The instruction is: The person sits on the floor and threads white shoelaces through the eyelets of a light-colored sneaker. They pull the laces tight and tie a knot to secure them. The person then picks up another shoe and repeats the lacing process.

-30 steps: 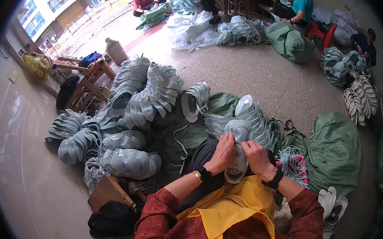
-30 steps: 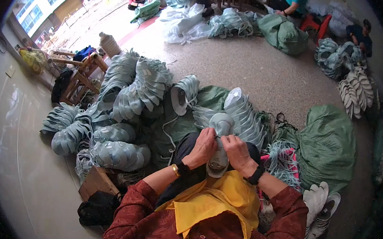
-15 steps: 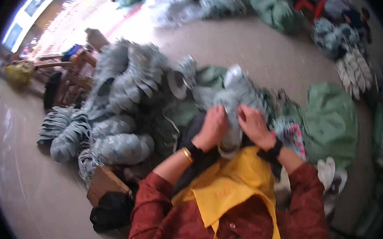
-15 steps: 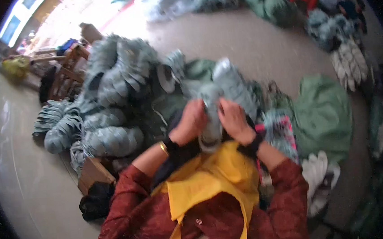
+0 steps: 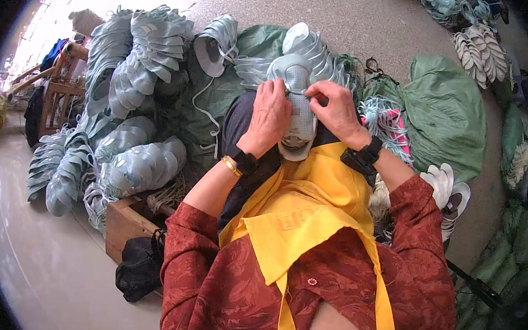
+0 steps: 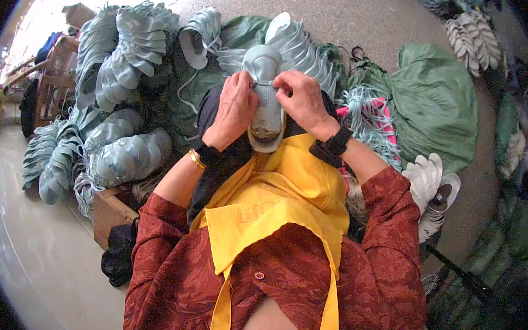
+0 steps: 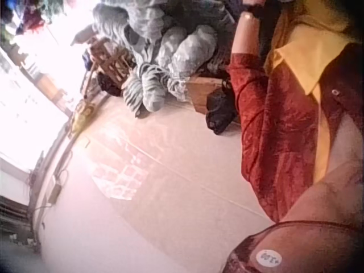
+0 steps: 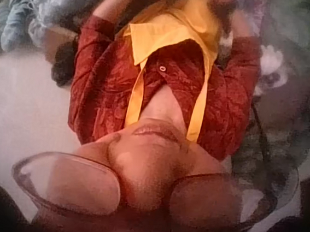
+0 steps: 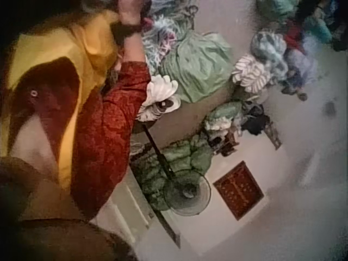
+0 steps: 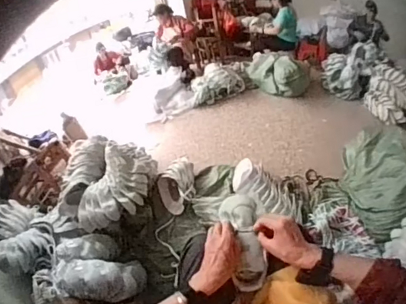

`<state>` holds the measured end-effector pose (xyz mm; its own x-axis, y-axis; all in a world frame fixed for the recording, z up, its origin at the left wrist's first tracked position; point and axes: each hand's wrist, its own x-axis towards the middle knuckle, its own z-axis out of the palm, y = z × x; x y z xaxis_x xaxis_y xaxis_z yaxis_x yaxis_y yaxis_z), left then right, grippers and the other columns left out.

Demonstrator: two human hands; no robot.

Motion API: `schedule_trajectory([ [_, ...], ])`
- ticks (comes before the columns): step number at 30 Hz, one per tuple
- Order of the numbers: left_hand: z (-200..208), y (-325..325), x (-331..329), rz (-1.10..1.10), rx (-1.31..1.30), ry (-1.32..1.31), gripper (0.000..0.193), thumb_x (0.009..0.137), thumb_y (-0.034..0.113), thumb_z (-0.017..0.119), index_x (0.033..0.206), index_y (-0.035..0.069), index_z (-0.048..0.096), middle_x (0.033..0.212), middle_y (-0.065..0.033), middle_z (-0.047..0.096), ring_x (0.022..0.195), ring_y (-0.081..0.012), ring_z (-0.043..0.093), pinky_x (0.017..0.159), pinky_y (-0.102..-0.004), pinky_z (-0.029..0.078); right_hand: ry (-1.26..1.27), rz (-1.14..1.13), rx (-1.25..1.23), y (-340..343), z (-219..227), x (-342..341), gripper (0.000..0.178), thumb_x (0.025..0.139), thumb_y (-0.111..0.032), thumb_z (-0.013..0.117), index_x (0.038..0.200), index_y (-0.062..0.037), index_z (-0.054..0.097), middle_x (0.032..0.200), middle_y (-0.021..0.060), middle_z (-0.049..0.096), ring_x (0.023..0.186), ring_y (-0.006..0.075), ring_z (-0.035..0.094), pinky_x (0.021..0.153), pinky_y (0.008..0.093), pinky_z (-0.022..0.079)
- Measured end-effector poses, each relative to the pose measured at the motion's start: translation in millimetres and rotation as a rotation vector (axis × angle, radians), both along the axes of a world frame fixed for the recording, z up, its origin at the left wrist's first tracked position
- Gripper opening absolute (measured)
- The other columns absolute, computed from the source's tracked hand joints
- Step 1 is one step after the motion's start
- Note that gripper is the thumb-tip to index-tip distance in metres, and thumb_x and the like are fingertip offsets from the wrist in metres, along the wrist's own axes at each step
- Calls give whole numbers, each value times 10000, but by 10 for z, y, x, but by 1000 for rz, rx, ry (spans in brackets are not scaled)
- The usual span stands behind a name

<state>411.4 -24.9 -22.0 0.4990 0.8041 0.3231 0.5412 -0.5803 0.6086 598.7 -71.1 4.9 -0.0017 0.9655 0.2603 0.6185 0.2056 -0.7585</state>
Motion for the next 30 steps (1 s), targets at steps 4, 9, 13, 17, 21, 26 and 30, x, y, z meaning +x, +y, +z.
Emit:
schedule_trajectory([
  [4, -28, 16, -17, -19, 8, -29, 252, 819, 6, 577, 1052, -38, 493, 1011, -244, 522, 981, -430, 501, 866, -503, 443, -389, 93, 172, -16, 40, -22, 127, 810, -7, 633, 935, -21, 652, 893, 145, 663, 850, 285, 669, 751, 390, 552],
  [9, -5, 52, -14, -4, 1, -37, 212, 823, 14, 569, 1018, -18, 494, 961, -225, 530, 949, -422, 522, 834, -497, 446, -787, 183, 99, 80, 72, -86, 41, 826, -55, 583, 863, -37, 581, 880, 121, 615, 885, 290, 651, 789, 392, 541],
  [13, -2, 84, -44, -6, 3, -80, 195, 827, 27, 580, 998, -6, 492, 933, -209, 528, 923, -417, 529, 809, -494, 445, -842, 302, 269, 179, 155, -25, 46, 829, -52, 588, 865, -31, 568, 919, 127, 582, 895, 296, 644, 768, 411, 536],
  [17, 12, 96, -69, -25, -8, -123, 208, 829, 38, 601, 1001, -3, 493, 932, -208, 528, 909, -420, 531, 796, -493, 446, -450, 295, 217, 71, 205, -112, 111, 842, 15, 599, 927, -8, 532, 948, 162, 547, 887, 346, 627, 744, 444, 518],
  [21, -22, 58, -66, -1, -23, -121, 241, 805, 9, 588, 1025, -21, 497, 963, -234, 533, 935, -433, 532, 823, -505, 451, -78, 143, 12, 41, 239, -307, 131, 868, -2, 615, 968, 2, 532, 889, 201, 615, 865, 407, 644, 723, 477, 518],
  [26, -75, 71, -52, 15, 12, -107, 221, 819, 14, 605, 1009, -6, 493, 951, -222, 528, 921, -428, 531, 806, -497, 448, -185, 6, -50, 257, 87, -345, 143, 819, -39, 661, 933, -1, 583, 811, 192, 665, 812, 404, 667, 722, 492, 527],
  [30, 40, 30, -40, 18, 56, -27, 203, 802, 7, 587, 992, -29, 524, 973, -226, 529, 940, -409, 522, 839, -474, 448, -178, -18, -107, 322, 36, -315, 166, 781, -41, 676, 920, -11, 590, 799, 195, 664, 814, 416, 660, 724, 504, 519],
])
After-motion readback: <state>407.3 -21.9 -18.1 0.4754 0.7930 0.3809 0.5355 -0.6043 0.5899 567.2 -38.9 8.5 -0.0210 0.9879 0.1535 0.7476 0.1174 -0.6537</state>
